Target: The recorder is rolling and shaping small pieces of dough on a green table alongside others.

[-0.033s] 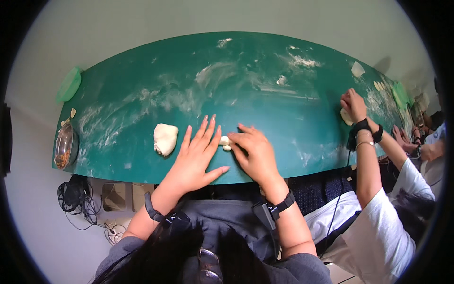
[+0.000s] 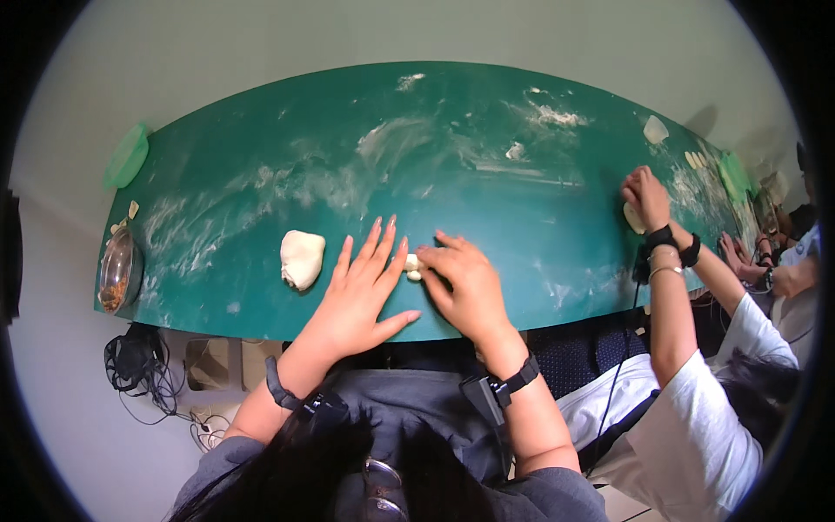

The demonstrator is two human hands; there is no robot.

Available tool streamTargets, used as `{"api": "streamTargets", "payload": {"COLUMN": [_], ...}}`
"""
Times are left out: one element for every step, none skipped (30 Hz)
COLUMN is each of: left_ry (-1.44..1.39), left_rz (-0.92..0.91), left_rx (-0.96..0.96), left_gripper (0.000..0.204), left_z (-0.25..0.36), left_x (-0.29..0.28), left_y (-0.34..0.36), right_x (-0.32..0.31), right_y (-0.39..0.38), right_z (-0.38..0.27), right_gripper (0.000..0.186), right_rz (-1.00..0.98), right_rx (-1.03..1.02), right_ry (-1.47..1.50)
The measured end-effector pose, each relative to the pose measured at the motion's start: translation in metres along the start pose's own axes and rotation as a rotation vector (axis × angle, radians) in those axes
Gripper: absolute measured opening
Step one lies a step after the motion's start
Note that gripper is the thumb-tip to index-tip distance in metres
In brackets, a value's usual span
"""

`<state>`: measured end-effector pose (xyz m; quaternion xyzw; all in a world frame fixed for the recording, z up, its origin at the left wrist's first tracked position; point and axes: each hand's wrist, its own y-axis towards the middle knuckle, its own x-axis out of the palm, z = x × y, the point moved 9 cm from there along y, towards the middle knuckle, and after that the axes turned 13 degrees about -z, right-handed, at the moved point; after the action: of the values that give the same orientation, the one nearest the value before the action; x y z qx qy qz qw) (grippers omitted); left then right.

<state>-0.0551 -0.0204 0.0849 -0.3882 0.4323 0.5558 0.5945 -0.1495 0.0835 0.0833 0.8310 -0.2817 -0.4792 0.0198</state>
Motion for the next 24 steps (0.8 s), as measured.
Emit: {"api": "streamTargets", "payload": {"left_ry": [-0.01, -0.017, -0.015, -0.016, -0.014, -0.046, -0.04, -0.064, -0.089, -0.091, -0.087, -0.083, -0.08, -0.078, -0.078, -0.078, -0.078, -0.044, -0.01, -0.041, -0.043, -0.022, -0.002, -0.071], "left_rz": [-0.017, -0.034, -0.026, -0.046, -0.069, -0.063, -0.059, -0.058, -0.057, -0.049, -0.048, -0.05, -0.053, -0.055, -0.072, -0.089, -0.094, -0.119, -0.145, -0.129, -0.132, -0.138, -0.146, -0.132], "left_rx": [0.017, 0.025, 0.033, 0.038, 0.04, 0.059, 0.062, 0.069, 0.075, 0.074, 0.079, 0.076, 0.073, 0.079, 0.072, 0.066, 0.066, 0.039, 0.01, -0.004, -0.005, -0.037, -0.068, -0.054], "left_gripper": [0.089, 0.089, 0.089, 0.089, 0.089, 0.088, 0.088, 0.088, 0.088, 0.089, 0.089, 0.09, 0.091, 0.091, 0.093, 0.095, 0.095, 0.097, 0.099, 0.098, 0.098, 0.096, 0.094, 0.093], "left_z": [0.003, 0.002, 0.002, 0.002, 0.001, 0.002, 0.004, 0.005, 0.006, 0.006, 0.006, 0.005, 0.004, 0.005, 0.006, 0.008, 0.011, 0.014, 0.016, 0.019, 0.023, 0.026, 0.028, 0.029], "left_x": [0.005, 0.01, 0.012, 0.015, 0.018, 0.016, 0.016, 0.016, 0.016, 0.015, 0.016, 0.018, 0.019, 0.02, 0.021, 0.023, 0.022, 0.024, 0.028, 0.031, 0.033, 0.033, 0.034, 0.035], "left_y": [-0.001, -0.002, -0.002, -0.001, -0.001, -0.002, -0.001, 0.0, 0.002, 0.004, 0.005, 0.006, 0.007, 0.006, 0.005, 0.004, 0.0, -0.003, -0.006, -0.01, -0.013, -0.017, -0.02, -0.021], "right_x": [0.002, 0.005, 0.005, 0.004, 0.003, 0.001, -0.001, -0.002, -0.003, -0.002, -0.002, -0.003, -0.001, 0.0, 0.001, 0.003, 0.004, 0.006, 0.009, 0.014, 0.014, 0.015, 0.018, 0.025], "right_y": [0.0, -0.002, -0.003, -0.005, -0.005, -0.006, -0.006, -0.006, -0.006, -0.006, -0.005, -0.005, -0.007, -0.008, -0.011, -0.014, -0.018, -0.021, -0.026, -0.032, -0.037, -0.04, -0.044, -0.049], "right_z": [-0.004, -0.004, -0.003, -0.003, -0.003, -0.005, -0.008, -0.01, -0.01, -0.013, -0.016, -0.019, -0.021, -0.024, -0.027, -0.032, -0.039, -0.044, -0.047, -0.047, -0.053, -0.055, -0.056, -0.054], "right_gripper": [0.03, 0.033, 0.036, 0.036, 0.037, 0.037, 0.034, 0.031, 0.031, 0.03, 0.03, 0.03, 0.03, 0.03, 0.031, 0.033, 0.033, 0.033, 0.034, 0.042, 0.042, 0.048, 0.054, 0.06], "right_rz": [-0.015, -0.037, -0.05, -0.052, -0.053, -0.047, -0.046, -0.045, -0.038, -0.04, -0.043, -0.04, -0.035, -0.018, -0.002, -0.019, -0.019, -0.036, -0.054, -0.102, -0.104, -0.133, -0.162, -0.212], "right_rx": [-0.016, -0.03, -0.037, -0.025, -0.014, -0.017, -0.025, -0.032, -0.033, -0.062, -0.089, -0.089, -0.086, -0.094, -0.101, -0.098, -0.095, -0.059, -0.024, 0.006, 0.008, 0.04, 0.074, 0.086], "right_ry": [-0.002, -0.021, -0.011, -0.023, -0.03, -0.033, -0.051, -0.069, -0.072, -0.076, -0.079, -0.076, -0.078, -0.126, -0.173, -0.216, -0.213, -0.215, -0.217, -0.195, -0.192, -0.163, -0.133, -0.153]}}
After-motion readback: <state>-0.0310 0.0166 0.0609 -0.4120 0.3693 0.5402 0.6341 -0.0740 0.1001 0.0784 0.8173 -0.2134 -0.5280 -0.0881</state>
